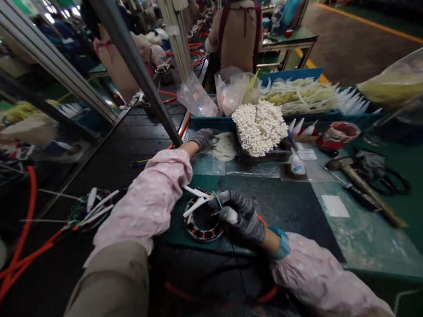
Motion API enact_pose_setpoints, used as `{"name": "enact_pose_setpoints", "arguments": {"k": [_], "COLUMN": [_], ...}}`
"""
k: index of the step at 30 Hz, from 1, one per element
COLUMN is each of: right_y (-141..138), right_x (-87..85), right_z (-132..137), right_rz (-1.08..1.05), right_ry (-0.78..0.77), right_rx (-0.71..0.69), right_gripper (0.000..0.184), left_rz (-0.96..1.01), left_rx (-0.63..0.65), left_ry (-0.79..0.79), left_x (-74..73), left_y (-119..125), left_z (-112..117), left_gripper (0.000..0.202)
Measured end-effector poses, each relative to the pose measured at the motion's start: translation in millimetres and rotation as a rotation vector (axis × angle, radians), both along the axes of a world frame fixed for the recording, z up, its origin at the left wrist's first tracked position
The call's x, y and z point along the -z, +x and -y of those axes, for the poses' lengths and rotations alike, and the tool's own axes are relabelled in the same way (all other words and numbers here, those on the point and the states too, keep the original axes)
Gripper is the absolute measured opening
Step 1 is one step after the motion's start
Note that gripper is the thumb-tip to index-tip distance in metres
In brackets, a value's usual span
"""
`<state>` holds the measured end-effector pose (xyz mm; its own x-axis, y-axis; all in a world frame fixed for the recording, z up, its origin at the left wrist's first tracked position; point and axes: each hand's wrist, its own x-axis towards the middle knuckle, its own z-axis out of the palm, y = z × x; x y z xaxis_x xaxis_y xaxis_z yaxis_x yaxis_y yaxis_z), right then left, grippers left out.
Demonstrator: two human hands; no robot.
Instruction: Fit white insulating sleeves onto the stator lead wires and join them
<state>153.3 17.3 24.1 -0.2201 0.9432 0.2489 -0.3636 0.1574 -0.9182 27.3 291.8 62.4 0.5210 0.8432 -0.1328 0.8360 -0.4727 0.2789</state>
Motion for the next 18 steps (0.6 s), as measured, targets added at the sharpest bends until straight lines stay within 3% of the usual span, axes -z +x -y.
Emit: {"name": "enact_pose_setpoints", "arguments": {"k": [3, 7, 18], "right_y": [0.8, 2.3, -0.2], "right_x": [-3.1, -6.8, -3.4], "right_z": [-1.9, -3.2, -3.6], "right_rz": [0.032, 0.019, -0.011], "right_ry": [0.027, 0.037, 0.07], "right_rx": [-0.022, -0.063, -0.069], "right_gripper": [0.033, 0.028, 0.018], "left_rz": [-0.061, -0.11, -0.096], "left_rx": [-0.015, -0.033, -0.132], "left_ry": [-0.002, -0.006, -0.04], "left_x": [6.3, 18.4, 26.6], "left_y": [16.5, 17.5, -8.5], "left_z": [-20.4, -27.7, 1.2], "left_gripper": [0.043, 0.042, 0.04]}}
